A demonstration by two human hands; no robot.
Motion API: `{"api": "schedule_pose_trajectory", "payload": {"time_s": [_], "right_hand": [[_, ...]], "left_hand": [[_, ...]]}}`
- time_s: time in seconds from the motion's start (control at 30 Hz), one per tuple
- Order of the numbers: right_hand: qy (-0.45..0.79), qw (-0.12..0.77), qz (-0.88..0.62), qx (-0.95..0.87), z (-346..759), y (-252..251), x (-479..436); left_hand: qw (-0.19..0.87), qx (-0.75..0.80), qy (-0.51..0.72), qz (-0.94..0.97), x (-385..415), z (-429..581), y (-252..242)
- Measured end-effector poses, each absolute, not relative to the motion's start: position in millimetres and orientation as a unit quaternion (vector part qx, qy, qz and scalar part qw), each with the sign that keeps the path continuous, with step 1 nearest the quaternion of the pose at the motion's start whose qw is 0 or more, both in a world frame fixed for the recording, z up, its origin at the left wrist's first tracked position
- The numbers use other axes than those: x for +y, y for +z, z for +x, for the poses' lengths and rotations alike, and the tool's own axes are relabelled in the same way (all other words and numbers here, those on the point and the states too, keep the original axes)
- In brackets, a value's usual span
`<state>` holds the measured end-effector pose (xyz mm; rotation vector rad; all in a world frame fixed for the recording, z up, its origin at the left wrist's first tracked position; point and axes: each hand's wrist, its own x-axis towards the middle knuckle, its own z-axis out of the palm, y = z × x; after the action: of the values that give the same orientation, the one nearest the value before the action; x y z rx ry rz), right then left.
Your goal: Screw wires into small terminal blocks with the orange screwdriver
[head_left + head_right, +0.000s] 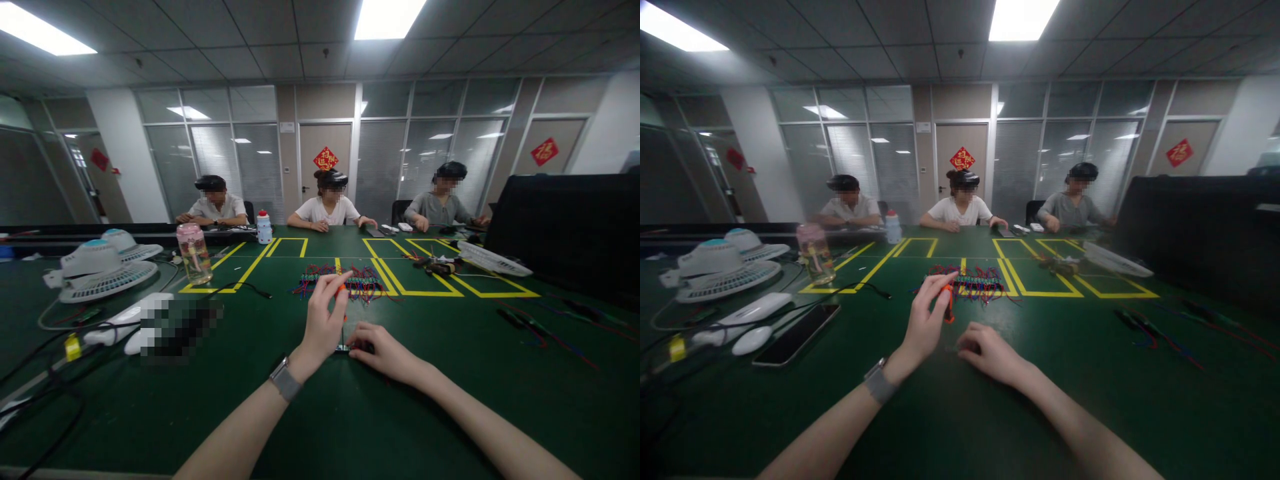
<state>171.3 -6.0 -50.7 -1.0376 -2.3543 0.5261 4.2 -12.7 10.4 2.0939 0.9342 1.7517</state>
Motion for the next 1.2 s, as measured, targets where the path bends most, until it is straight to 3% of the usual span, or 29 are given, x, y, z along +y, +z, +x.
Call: {"api": "schedule_pose_trajectory", "payload": {"time_s": [0.3, 0.5, 0.7, 1.2], "right_hand": [[0.192, 0.254, -0.382, -0.867, 171.4, -49.9, -5.6], [0.192, 0.258, -0.381, -0.867, 172.8, -52.4, -3.4], [0.193, 0.260, -0.383, -0.865, 172.6, -52.7, -4.0], [0.233, 0.294, -0.381, -0.845, 172.2, -59.4, 0.9]], "left_hand": [[0.102, 0.333, 0.611, 0.710, -14.2, 4.4, 11.8], [0.142, 0.310, 0.593, 0.729, -12.1, 3.0, 13.2], [0.070, 0.336, 0.589, 0.732, -13.4, 2.1, 13.4], [0.122, 0.333, 0.593, 0.723, -12.3, 2.9, 10.5]]}}
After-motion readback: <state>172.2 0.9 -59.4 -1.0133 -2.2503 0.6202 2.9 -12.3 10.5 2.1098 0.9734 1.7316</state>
